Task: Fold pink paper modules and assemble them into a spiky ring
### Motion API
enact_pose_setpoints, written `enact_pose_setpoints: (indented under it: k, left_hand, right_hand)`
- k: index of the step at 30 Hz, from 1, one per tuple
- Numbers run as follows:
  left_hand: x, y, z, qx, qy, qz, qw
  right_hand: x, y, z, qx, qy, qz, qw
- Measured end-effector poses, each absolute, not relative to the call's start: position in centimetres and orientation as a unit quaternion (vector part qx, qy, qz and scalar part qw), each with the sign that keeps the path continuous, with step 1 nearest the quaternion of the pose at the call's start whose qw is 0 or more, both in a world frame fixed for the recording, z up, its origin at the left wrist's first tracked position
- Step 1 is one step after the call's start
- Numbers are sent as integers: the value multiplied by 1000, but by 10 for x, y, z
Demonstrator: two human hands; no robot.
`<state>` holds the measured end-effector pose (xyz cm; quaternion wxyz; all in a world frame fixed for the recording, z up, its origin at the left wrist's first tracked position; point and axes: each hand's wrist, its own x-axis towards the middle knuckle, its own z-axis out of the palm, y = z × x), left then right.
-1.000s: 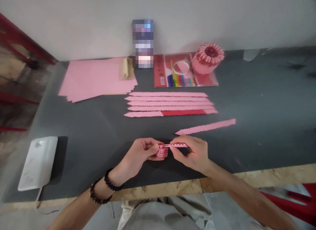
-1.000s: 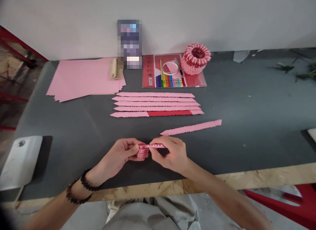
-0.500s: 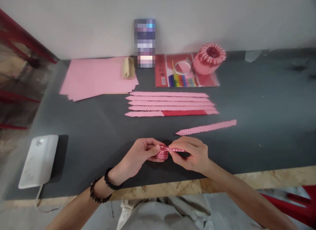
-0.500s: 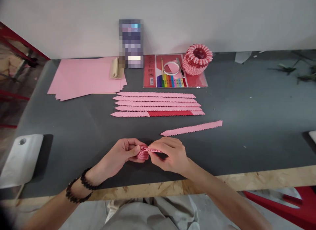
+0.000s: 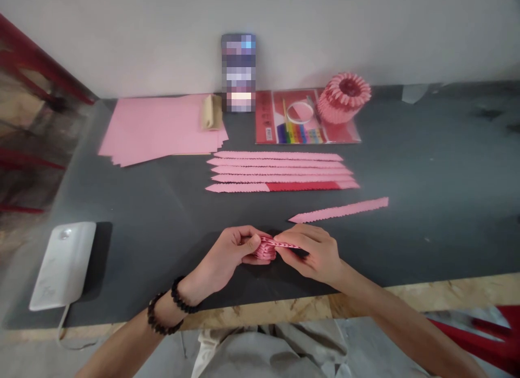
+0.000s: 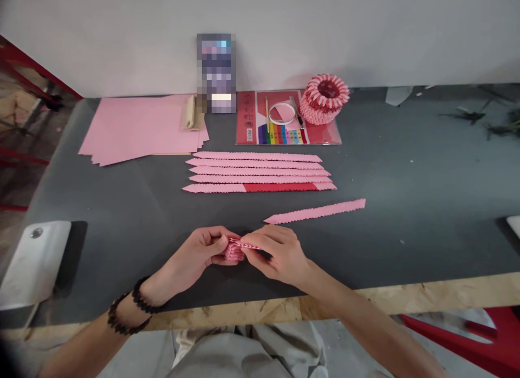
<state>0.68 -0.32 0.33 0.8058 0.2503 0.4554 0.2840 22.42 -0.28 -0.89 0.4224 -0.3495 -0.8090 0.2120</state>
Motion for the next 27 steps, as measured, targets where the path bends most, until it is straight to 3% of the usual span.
enact_pose_setpoints:
  k: [3,12,27]
  left_hand:
    - [6,-3,4,255,467,307,789]
    - [6,-5,4,270,491,314,766]
    - [11,-12,13,320,460,327,761]
  right_hand:
    - [226,-3,-9,-339,-826,205,400]
    - [223,-5,-13,-339,-807,135,465]
    - [218,-8,-14,-345,-789,143,489]
